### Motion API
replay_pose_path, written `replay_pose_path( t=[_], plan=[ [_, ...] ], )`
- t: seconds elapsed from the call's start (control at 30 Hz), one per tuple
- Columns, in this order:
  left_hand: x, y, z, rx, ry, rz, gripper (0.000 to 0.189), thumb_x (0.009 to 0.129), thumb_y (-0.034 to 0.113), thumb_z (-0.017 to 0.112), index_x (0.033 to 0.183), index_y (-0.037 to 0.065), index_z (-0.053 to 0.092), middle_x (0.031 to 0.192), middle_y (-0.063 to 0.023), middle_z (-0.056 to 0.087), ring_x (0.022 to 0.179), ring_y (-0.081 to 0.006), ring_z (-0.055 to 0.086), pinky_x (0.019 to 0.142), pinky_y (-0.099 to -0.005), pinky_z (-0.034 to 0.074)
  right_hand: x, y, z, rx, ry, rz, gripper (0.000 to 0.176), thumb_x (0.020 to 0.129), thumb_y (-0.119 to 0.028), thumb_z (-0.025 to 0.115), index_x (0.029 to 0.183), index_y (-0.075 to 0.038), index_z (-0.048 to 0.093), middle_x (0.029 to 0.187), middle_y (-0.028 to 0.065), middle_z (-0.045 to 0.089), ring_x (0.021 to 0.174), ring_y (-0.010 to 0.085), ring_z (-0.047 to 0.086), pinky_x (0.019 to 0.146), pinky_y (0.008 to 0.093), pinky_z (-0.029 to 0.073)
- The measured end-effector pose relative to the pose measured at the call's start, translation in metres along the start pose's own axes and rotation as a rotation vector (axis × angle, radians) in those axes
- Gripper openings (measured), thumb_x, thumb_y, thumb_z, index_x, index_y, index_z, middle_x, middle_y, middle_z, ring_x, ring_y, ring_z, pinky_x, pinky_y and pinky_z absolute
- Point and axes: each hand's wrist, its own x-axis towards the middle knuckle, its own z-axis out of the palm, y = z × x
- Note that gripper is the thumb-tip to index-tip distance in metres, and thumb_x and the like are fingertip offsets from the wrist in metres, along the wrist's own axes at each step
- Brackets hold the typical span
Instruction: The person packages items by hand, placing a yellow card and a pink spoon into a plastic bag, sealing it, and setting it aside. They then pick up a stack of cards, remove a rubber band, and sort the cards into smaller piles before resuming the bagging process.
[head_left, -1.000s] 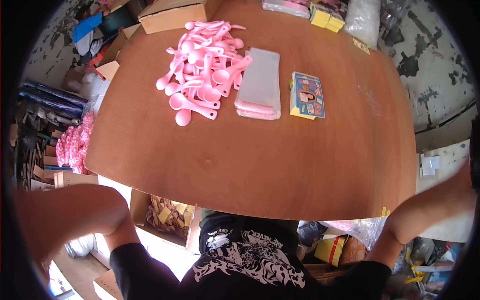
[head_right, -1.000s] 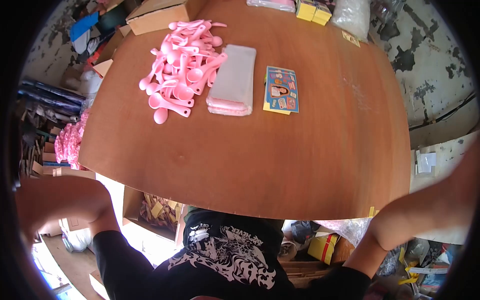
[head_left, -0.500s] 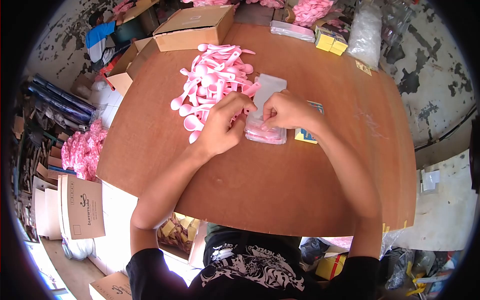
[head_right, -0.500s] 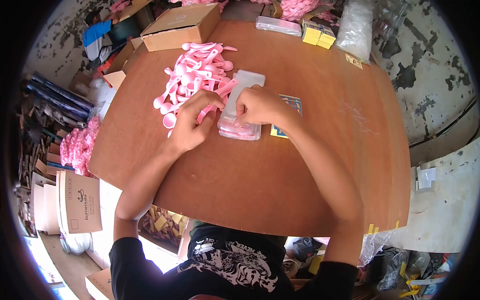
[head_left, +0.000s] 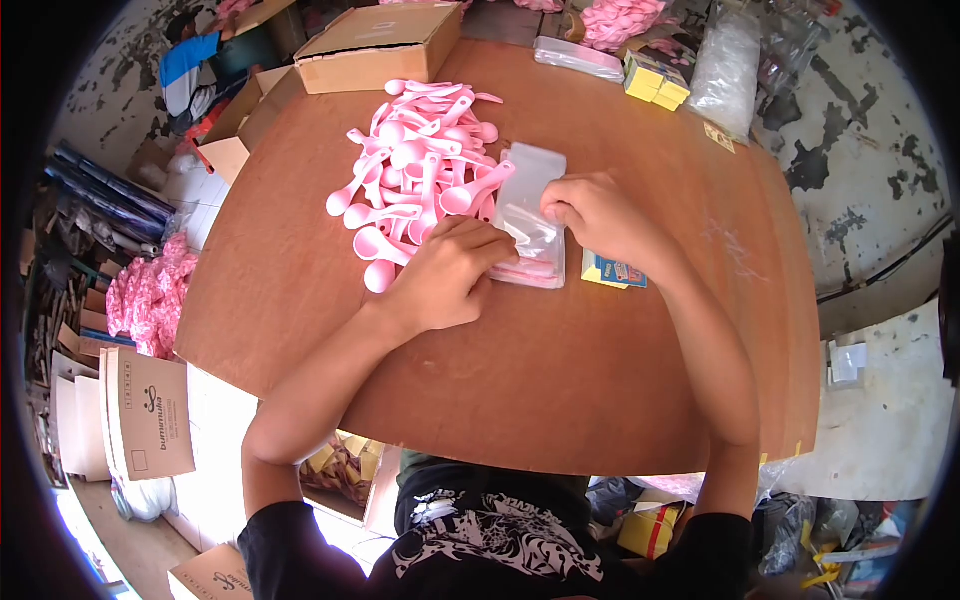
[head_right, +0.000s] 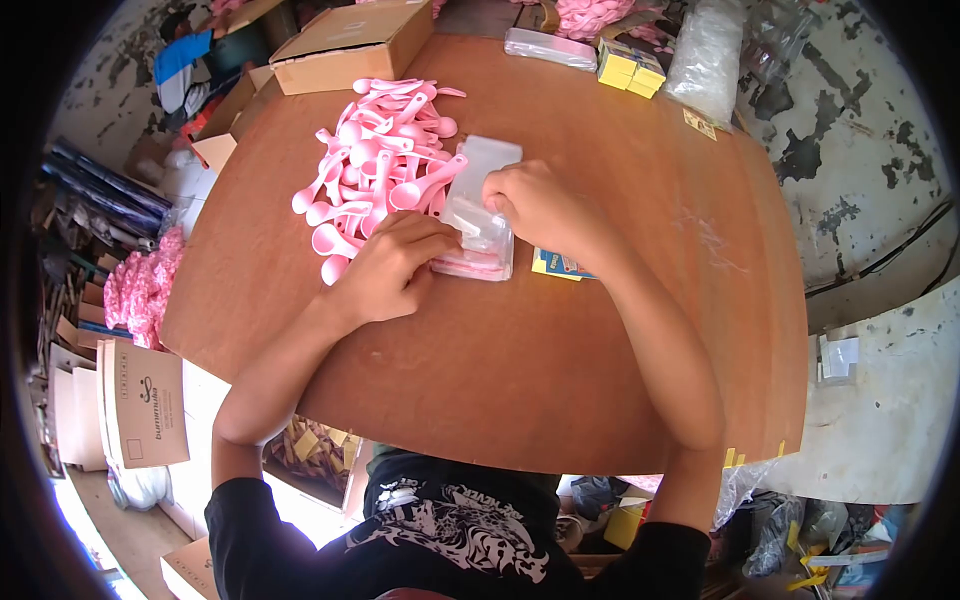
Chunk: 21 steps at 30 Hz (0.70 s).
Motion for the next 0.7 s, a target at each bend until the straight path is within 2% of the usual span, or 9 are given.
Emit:
replay_pose_path(
  t=[0.07,0.13,0.2,0.33,0.4,0.47,0.5,0.6,0.7],
  plan=[
    [0.000,0.004,0.000,-0.039,0.036,-0.128,0.045,0.064,-0.012,0.053,0.107,0.001,0.059,0.112,-0.0160,0.063,0.105,-0.0329,0.059,0.095,-0.0419,0.044,-0.013,-0.013,-0.008,-0.280,0.152,-0.073,0.012,0.088,-0.013,0.060,0.087,-0.006,0.070,0.083,0.0093,0.069,0.085,0.0270,0.065,0.078,0.0411,0.045],
    [0.003,0.009,-0.002,-0.079,0.070,-0.257,0.047,0.068,-0.011,0.057,0.113,0.003,0.057,0.115,-0.0167,0.062,0.107,-0.0327,0.059,0.097,-0.0422,0.043,-0.023,-0.027,-0.010,-0.277,0.089,-0.155,0.011,0.088,-0.014,0.061,0.087,-0.007,0.069,0.083,0.0082,0.068,0.084,0.0264,0.064,0.076,0.0404,0.043],
    [0.014,0.014,-0.007,0.009,0.334,-0.067,0.050,0.073,-0.003,0.069,0.120,0.005,0.052,0.119,-0.0181,0.059,0.113,-0.0324,0.058,0.101,-0.0452,0.040,-0.035,-0.039,-0.014,-0.273,0.033,-0.228,0.010,0.088,-0.015,0.062,0.087,-0.007,0.068,0.083,0.0071,0.067,0.083,0.0259,0.063,0.075,0.0397,0.042],
    [0.011,0.005,-0.009,-0.272,0.207,0.085,0.020,0.082,0.001,0.071,0.101,0.004,0.065,0.105,-0.0103,0.069,0.102,-0.0317,0.066,0.109,-0.0477,0.036,-0.059,-0.039,-0.022,-0.034,0.098,-0.101,0.009,0.085,-0.012,0.066,0.088,-0.003,0.065,0.085,0.0104,0.065,0.086,0.0294,0.062,0.084,0.0431,0.045],
    [0.007,0.006,-0.006,-0.396,0.221,0.027,0.013,0.088,0.001,0.067,0.101,0.001,0.065,0.103,-0.0101,0.071,0.102,-0.0231,0.068,0.101,-0.0401,0.046,-0.074,-0.029,-0.027,-0.037,0.139,-0.002,0.011,0.085,-0.012,0.067,0.089,-0.003,0.065,0.087,0.0112,0.065,0.086,0.0302,0.062,0.083,0.0430,0.046],
    [0.007,0.015,-0.010,-0.734,0.272,-0.344,0.008,0.092,0.002,0.065,0.099,0.001,0.064,0.104,-0.0098,0.071,0.101,-0.0178,0.068,0.088,-0.0324,0.053,-0.091,-0.021,-0.028,-0.311,0.118,0.071,0.016,0.082,-0.012,0.070,0.093,-0.002,0.065,0.091,0.0123,0.065,0.083,0.0316,0.063,0.078,0.0421,0.050],
    [0.010,0.012,-0.005,-0.828,0.358,-0.293,0.008,0.094,0.004,0.064,0.102,0.002,0.062,0.103,-0.0091,0.071,0.093,-0.0128,0.068,0.074,-0.0245,0.054,-0.095,-0.021,-0.026,-0.313,0.122,0.074,0.016,0.082,-0.012,0.070,0.093,-0.002,0.065,0.091,0.0123,0.065,0.083,0.0316,0.063,0.078,0.0421,0.050],
    [0.014,0.019,-0.016,-0.999,0.345,-0.499,0.009,0.095,0.003,0.062,0.103,0.000,0.059,0.102,-0.0105,0.071,0.091,-0.0148,0.069,0.081,-0.0292,0.056,-0.103,-0.016,-0.023,-0.320,0.089,0.098,0.021,0.080,-0.012,0.072,0.098,-0.002,0.066,0.095,0.0116,0.065,0.083,0.0315,0.064,0.075,0.0406,0.051],
    [0.016,0.021,-0.012,-0.994,0.377,-0.494,0.012,0.094,0.003,0.063,0.106,0.001,0.058,0.100,-0.0102,0.072,0.092,-0.0128,0.069,0.080,-0.0269,0.055,-0.104,-0.006,-0.022,-0.234,0.057,0.130,0.024,0.078,-0.009,0.073,0.100,-0.002,0.067,0.094,0.0116,0.067,0.083,0.0310,0.065,0.071,0.0411,0.051]
  ],
)
